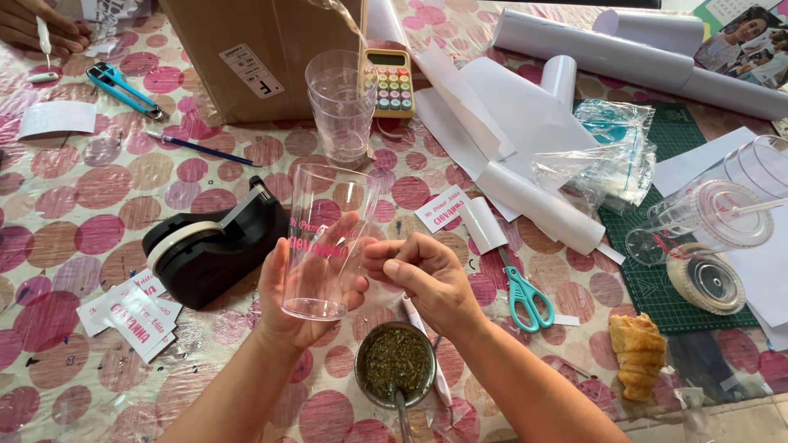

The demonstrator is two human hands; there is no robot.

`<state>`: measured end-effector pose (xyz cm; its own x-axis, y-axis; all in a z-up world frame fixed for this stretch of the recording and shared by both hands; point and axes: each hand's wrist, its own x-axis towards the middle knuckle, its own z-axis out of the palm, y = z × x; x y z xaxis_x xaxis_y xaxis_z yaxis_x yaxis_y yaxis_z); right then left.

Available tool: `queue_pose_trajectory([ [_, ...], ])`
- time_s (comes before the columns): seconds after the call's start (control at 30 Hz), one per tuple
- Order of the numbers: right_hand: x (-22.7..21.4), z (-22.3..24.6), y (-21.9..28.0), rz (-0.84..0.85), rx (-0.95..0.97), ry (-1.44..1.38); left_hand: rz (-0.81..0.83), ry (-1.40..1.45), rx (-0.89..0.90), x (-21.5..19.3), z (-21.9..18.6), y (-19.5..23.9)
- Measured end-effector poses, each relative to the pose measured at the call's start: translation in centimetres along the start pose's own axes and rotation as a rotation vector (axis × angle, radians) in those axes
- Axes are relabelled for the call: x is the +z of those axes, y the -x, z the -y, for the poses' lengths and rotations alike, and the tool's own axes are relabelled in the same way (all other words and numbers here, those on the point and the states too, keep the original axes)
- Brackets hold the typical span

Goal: Applying custom vinyl labels to clear plastic cups using a weeding tool and ruler

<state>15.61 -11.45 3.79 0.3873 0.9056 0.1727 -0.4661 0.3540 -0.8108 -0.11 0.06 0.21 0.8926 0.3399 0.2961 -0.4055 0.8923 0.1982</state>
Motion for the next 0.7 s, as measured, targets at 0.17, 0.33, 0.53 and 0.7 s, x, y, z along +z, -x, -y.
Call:
queue_pose_trajectory([
  [0.17, -0.62, -0.54, 0.04, 0.016, -0.004, 0.002, 0.001, 0.005, -0.004, -0.03, 0.00, -0.05],
  [0.33, -0.50, -0.57, 0.06, 0.026, -0.015, -0.052, 0.007, 0.002, 0.002, 0.04, -0.02, -0.17],
  [0.53, -0.17, -0.49, -0.13, 0.040, -0.028, -0.088, -0.001, 0.014, 0.006, 0.02, -0.07, 0.04],
  [0.7, 0.10, 0.10, -0.22, 0.066, -0.015, -0.157, 0.024, 0.037, 0.011, -0.01, 0.00, 0.04],
])
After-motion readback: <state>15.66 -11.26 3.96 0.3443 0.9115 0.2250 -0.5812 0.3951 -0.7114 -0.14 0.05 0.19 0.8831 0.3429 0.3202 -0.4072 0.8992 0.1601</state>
